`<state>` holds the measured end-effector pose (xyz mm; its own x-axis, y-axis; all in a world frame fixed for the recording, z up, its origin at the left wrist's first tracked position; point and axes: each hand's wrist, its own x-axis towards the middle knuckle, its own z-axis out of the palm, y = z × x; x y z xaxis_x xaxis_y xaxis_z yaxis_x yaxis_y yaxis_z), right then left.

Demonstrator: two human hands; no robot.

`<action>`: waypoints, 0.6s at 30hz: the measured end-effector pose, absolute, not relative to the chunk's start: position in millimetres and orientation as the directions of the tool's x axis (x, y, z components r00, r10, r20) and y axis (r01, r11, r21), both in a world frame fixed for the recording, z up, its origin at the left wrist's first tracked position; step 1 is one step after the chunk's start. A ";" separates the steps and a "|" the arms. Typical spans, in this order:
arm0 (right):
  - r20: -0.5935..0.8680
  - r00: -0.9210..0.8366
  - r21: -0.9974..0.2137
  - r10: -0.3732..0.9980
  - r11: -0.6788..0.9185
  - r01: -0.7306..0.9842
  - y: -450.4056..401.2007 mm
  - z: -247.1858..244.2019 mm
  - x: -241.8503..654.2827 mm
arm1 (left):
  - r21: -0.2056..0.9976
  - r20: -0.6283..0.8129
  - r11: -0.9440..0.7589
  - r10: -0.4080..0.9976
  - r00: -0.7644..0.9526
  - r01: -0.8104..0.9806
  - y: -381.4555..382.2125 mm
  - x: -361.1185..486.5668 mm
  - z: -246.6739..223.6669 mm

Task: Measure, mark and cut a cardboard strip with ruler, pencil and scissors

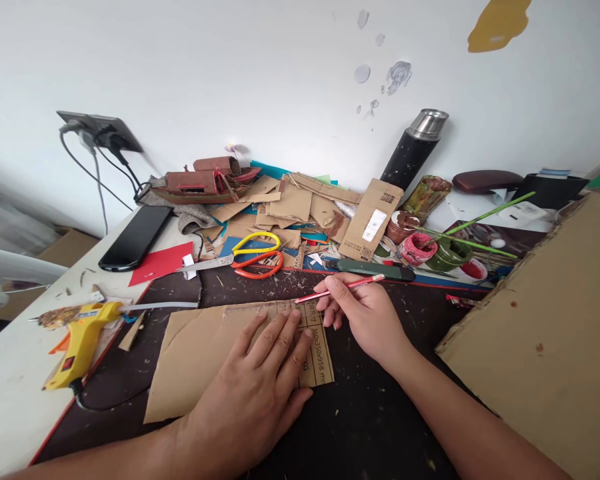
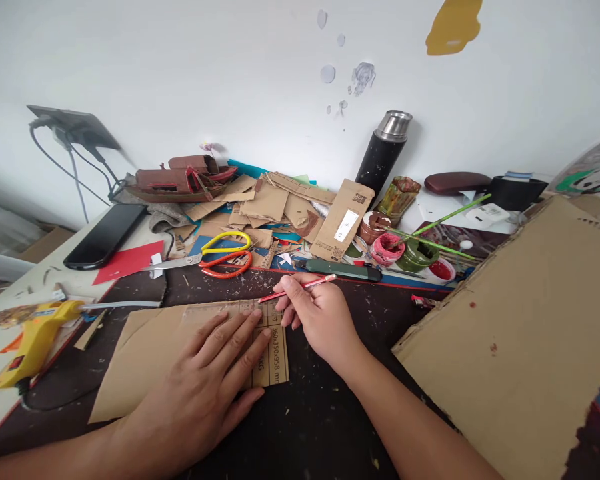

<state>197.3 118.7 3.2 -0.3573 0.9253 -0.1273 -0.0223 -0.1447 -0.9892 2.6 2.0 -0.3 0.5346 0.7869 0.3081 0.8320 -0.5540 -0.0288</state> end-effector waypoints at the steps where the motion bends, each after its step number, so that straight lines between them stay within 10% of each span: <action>1: -0.126 -0.356 -0.989 0.926 -0.143 -0.023 118.9 3.7 197.1 | -0.024 0.308 -0.553 0.788 0.533 0.833 1.7 2.4 -0.6; 18: -0.118 -0.269 -0.991 0.956 -0.131 -0.032 117.8 9.2 196.2 | -0.040 0.323 -0.558 0.778 0.539 0.829 0.4 2.5 -0.4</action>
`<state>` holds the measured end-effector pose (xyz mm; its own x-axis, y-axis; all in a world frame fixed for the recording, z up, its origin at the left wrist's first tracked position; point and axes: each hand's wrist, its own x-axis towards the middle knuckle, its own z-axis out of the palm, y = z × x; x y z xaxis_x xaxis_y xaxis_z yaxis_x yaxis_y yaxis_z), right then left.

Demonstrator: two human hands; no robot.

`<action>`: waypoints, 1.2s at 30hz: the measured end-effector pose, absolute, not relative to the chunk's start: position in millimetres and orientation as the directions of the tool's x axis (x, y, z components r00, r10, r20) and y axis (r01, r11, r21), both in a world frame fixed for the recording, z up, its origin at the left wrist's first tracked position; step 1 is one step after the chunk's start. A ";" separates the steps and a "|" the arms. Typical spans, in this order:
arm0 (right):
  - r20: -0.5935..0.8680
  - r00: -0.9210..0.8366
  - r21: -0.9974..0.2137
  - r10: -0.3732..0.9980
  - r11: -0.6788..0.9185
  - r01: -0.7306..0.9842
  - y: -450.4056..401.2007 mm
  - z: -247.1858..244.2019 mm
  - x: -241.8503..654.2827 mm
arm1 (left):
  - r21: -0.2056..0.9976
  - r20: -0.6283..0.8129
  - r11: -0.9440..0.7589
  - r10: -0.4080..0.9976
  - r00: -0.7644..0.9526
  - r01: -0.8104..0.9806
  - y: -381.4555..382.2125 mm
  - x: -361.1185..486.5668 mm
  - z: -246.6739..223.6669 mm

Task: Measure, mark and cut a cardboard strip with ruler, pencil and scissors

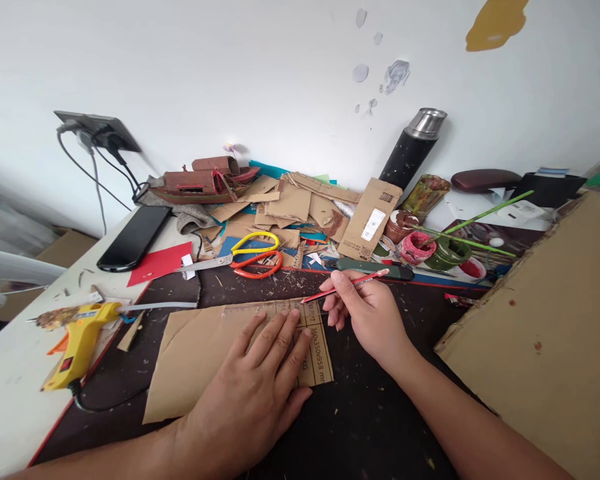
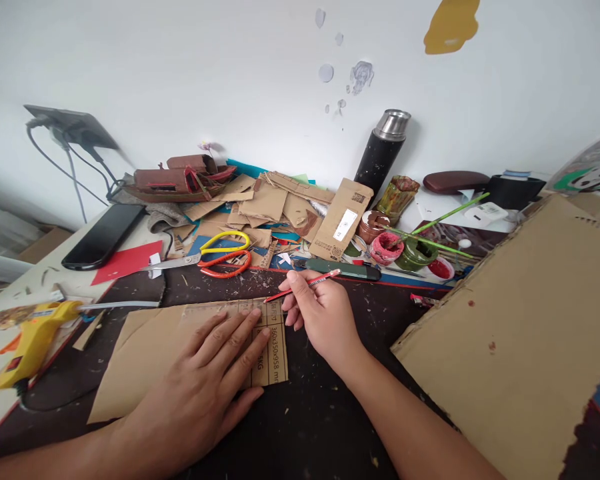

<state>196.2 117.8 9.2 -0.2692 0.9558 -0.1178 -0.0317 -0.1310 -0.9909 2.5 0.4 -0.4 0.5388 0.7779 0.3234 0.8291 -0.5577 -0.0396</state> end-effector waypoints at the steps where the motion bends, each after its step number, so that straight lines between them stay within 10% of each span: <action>1: -0.120 -0.271 -0.991 0.955 -0.133 -0.031 117.8 9.2 196.2 | -0.042 0.325 -0.559 0.776 0.541 0.828 0.3 2.4 -0.5; 36: -0.120 -0.161 -0.992 0.980 -0.124 -0.017 119.7 12.0 199.0 | -0.018 0.317 -0.549 0.789 0.526 0.835 -0.9 1.6 -1.7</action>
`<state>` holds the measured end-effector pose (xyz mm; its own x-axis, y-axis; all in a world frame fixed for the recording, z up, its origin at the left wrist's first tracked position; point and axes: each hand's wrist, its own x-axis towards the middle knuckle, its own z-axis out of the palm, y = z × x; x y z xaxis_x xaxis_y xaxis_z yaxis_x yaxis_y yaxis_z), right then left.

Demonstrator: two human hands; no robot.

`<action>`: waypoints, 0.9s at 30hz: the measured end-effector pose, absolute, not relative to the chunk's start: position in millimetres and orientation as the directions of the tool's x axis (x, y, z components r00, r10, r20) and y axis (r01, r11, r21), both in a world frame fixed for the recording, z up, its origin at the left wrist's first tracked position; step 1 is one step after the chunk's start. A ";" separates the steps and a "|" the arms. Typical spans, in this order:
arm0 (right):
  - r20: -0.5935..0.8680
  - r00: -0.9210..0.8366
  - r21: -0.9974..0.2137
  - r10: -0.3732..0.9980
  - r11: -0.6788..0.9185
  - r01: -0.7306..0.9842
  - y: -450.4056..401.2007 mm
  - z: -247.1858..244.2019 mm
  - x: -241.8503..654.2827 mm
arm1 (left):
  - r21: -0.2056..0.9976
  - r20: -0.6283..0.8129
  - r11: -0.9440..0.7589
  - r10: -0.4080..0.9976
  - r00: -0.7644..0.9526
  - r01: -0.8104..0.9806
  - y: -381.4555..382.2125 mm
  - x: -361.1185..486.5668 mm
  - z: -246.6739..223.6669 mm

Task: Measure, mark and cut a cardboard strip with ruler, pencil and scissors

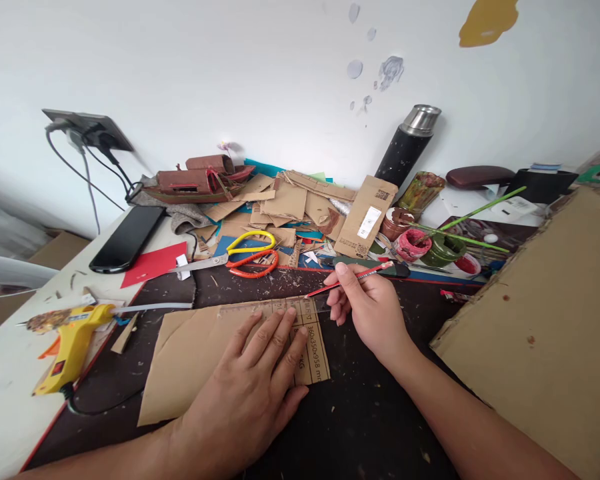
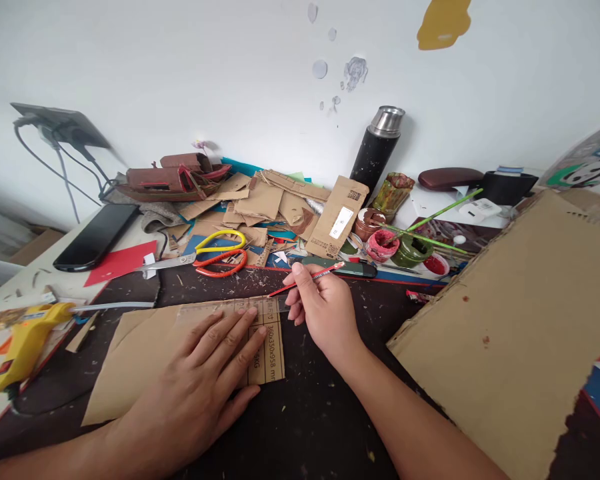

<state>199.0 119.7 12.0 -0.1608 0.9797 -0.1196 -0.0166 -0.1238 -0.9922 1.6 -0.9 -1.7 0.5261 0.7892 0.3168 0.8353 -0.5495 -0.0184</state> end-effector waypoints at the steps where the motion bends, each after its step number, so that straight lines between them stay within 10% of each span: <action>1: -0.119 -0.151 -0.992 0.981 -0.123 -0.018 119.9 12.1 199.4 | -0.027 0.319 -0.555 0.784 0.533 0.832 -0.7 1.4 -1.2; 27: -0.097 -0.098 -0.995 0.990 -0.093 0.048 121.7 12.5 202.4 | -0.051 0.325 -0.553 0.778 0.538 0.832 -0.4 1.9 -0.1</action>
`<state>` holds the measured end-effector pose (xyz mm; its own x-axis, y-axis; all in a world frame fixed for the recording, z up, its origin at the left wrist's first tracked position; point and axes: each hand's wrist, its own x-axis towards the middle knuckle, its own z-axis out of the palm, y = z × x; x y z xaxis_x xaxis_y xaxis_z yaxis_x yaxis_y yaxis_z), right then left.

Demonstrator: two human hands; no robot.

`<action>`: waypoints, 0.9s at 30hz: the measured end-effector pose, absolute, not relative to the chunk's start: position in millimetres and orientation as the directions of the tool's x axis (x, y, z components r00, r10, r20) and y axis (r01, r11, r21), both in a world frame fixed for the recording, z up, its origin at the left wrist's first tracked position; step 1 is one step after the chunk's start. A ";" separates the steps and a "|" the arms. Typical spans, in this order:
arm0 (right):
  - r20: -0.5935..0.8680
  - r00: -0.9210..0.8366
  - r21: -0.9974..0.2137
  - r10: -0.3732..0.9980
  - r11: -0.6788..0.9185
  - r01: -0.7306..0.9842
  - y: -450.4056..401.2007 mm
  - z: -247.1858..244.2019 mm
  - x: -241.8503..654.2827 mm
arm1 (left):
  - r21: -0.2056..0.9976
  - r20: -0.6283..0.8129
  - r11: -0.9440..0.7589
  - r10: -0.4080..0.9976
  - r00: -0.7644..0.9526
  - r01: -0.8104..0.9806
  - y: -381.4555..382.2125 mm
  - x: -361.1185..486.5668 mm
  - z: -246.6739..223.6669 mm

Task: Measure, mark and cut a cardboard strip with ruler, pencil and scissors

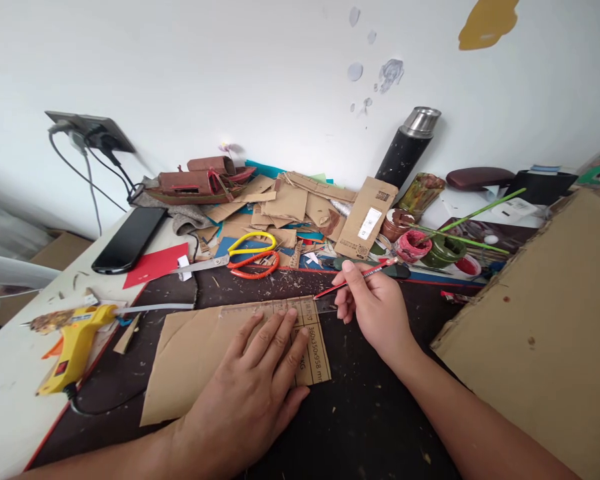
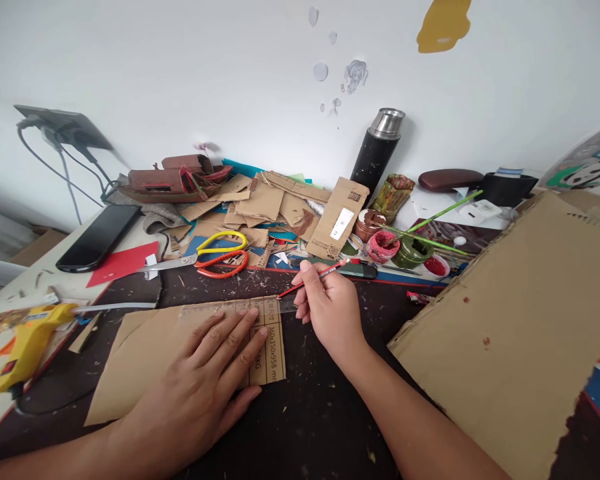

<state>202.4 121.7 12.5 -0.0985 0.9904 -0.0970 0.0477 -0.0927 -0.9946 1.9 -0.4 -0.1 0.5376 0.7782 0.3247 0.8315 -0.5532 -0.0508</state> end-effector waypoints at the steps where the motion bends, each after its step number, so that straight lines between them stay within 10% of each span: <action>1: -0.094 -0.095 -0.995 0.991 -0.090 0.043 121.5 12.3 202.6 | -0.051 0.326 -0.551 0.779 0.535 0.833 -0.4 1.9 0.1; 27: -0.122 -0.080 -0.987 0.989 -0.129 -0.098 124.5 11.7 202.9 | -0.058 0.319 -0.556 0.777 0.543 0.829 0.1 1.5 2.9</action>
